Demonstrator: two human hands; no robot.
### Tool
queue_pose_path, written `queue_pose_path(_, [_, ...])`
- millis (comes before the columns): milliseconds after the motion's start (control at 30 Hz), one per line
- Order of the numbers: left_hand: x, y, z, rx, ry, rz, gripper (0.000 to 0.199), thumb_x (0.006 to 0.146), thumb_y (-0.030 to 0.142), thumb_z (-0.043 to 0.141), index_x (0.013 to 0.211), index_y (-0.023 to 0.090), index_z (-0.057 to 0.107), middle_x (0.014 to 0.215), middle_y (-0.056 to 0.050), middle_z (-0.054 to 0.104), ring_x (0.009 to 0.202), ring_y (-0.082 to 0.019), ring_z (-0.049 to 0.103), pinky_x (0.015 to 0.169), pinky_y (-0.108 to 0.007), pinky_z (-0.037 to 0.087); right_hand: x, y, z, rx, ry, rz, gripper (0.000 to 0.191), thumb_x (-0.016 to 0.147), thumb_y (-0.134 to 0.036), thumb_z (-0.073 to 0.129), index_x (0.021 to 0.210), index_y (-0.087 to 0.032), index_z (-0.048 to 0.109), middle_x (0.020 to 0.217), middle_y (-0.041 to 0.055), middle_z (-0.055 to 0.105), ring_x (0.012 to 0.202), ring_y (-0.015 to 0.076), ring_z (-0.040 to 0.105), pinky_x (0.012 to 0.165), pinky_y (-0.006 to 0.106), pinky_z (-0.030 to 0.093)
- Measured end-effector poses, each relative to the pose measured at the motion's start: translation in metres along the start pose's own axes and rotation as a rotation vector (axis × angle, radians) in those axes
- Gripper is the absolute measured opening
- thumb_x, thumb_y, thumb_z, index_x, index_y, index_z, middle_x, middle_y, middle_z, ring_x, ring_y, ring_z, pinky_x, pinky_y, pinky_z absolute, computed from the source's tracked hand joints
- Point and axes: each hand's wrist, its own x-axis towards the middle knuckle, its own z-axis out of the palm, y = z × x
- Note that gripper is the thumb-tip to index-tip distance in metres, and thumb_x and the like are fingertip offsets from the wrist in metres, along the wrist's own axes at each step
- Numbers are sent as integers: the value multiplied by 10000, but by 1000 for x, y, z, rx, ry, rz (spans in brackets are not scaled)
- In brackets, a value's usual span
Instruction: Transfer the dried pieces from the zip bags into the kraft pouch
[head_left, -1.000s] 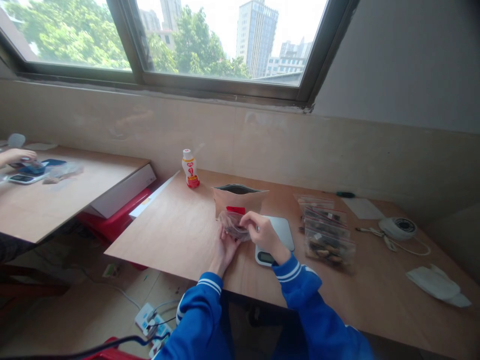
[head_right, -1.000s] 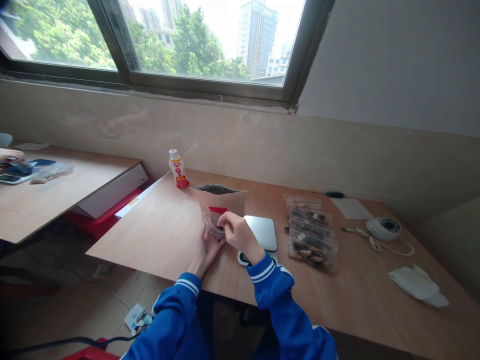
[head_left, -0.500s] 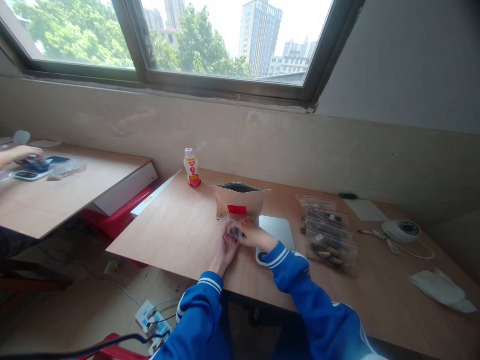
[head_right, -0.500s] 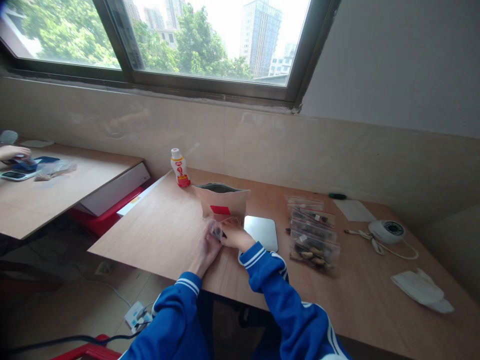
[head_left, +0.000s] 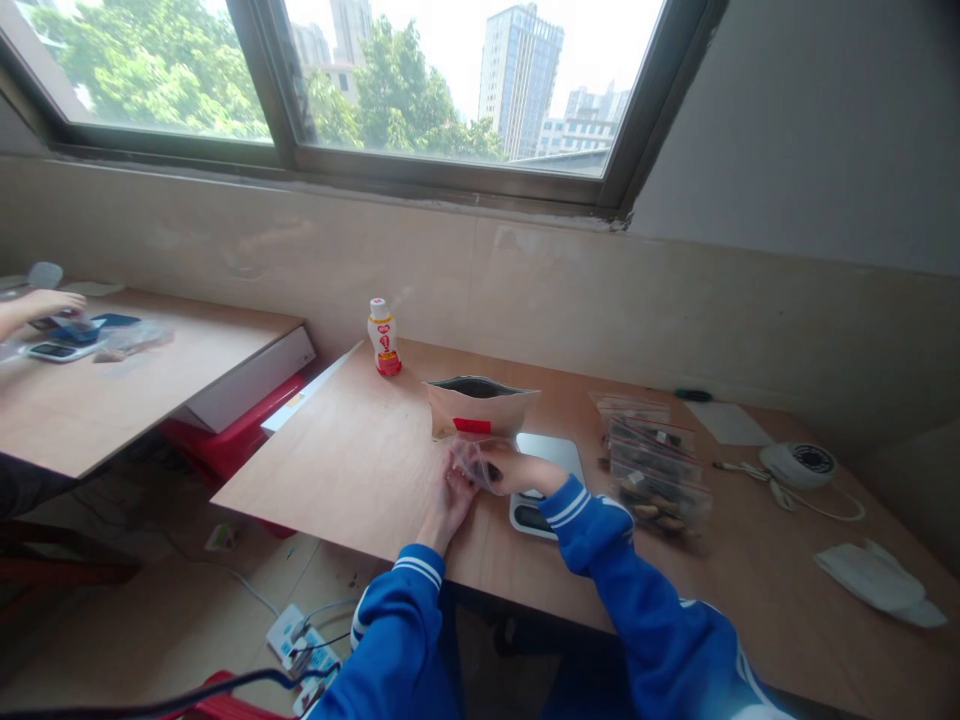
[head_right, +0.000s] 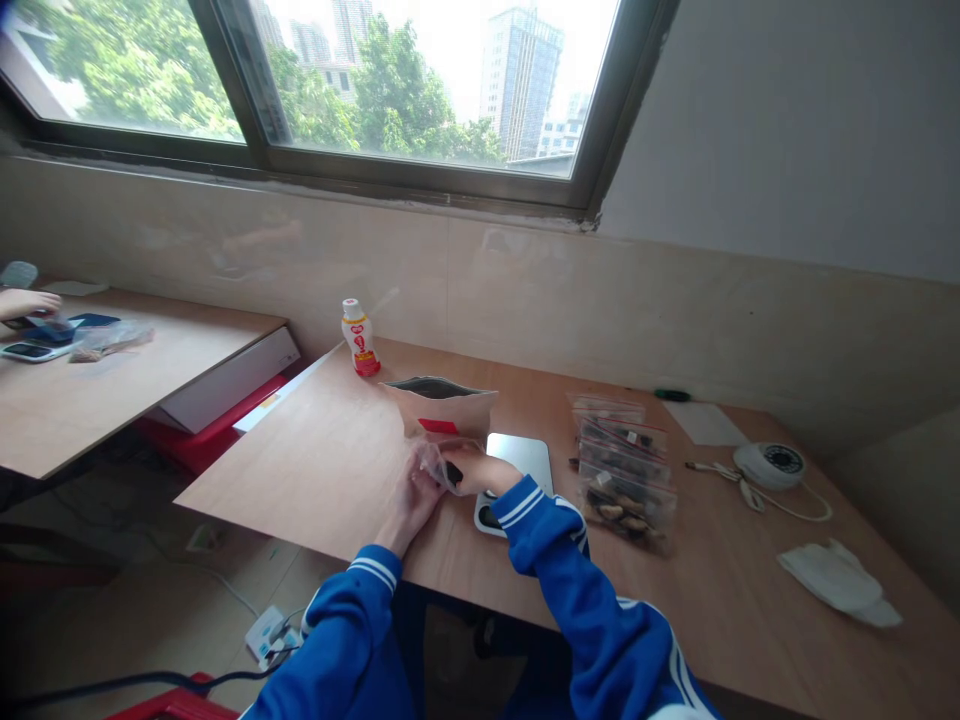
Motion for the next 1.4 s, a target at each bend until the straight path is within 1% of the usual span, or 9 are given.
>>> queue_pose_path(100, [-1, 1, 0, 8, 3, 0, 259, 931, 341, 468, 1057, 194, 640, 953, -46, 709, 902, -168, 662, 879, -360, 528, 2, -1, 0, 15, -3, 20, 285, 653, -25, 653, 888, -183, 691, 996, 67, 697, 941, 241, 625, 855, 340, 466])
queue_pose_path(233, [-3, 2, 4, 41, -24, 1, 361, 930, 433, 438, 1202, 244, 583, 1110, -56, 683, 1029, -218, 629, 931, -435, 491, 4, 0, -5, 113, 100, 76, 337, 666, 11, 617, 923, -192, 696, 980, 49, 698, 908, 221, 629, 827, 334, 480])
queue_pose_path(400, [-4, -1, 10, 120, -43, -8, 464, 908, 496, 457, 1236, 189, 572, 1100, -88, 683, 1016, -203, 631, 971, -374, 462, 5, -2, -8, 279, 269, 159, 315, 705, -57, 652, 988, -190, 688, 936, 41, 702, 842, 203, 643, 768, 316, 500])
queue_pose_path(567, [-2, -3, 9, 147, -67, -32, 399, 918, 440, 470, 1198, 186, 598, 1115, -78, 683, 1059, -204, 622, 1024, -371, 428, 6, -8, -3, 414, 299, 184, 232, 756, -167, 666, 985, -186, 692, 898, 47, 722, 821, 216, 665, 743, 319, 517])
queue_pose_path(700, [-1, -4, 6, 150, -58, -38, 400, 931, 427, 443, 1233, 198, 573, 1214, -88, 643, 1168, -240, 574, 1057, -427, 403, 4, -10, -1, 450, 330, 216, 242, 749, -128, 639, 983, -173, 682, 889, 46, 725, 804, 205, 675, 743, 319, 522])
queue_pose_path(867, [-1, -6, 6, 150, -47, -20, 437, 939, 442, 414, 1285, 204, 535, 1259, -96, 619, 1202, -232, 556, 1112, -417, 340, -1, -13, 3, 437, 492, 306, 285, 738, -62, 577, 991, -164, 661, 889, 53, 723, 814, 187, 678, 773, 321, 521])
queue_pose_path(1067, [-1, -6, 7, 139, -54, -1, 438, 946, 436, 405, 1259, 170, 556, 1251, -108, 624, 1200, -225, 556, 1115, -382, 334, -3, -14, 15, 481, 648, 400, 198, 734, -144, 617, 927, -172, 650, 822, 44, 722, 773, 193, 680, 747, 327, 535])
queue_pose_path(1200, [0, -6, 7, 137, -44, -7, 419, 949, 430, 396, 1197, 157, 596, 1205, -107, 648, 1171, -222, 575, 1086, -363, 371, -3, -16, 18, 448, 679, 428, 208, 743, -164, 611, 947, -180, 649, 839, 54, 728, 783, 207, 684, 756, 347, 538])
queue_pose_path(1400, [0, -6, 6, 123, -35, 3, 372, 935, 441, 427, 1156, 206, 614, 1208, -80, 644, 1116, -204, 602, 1023, -352, 440, -4, -18, 19, 437, 636, 439, 213, 764, -170, 576, 968, -189, 636, 865, 54, 722, 821, 218, 683, 789, 368, 531])
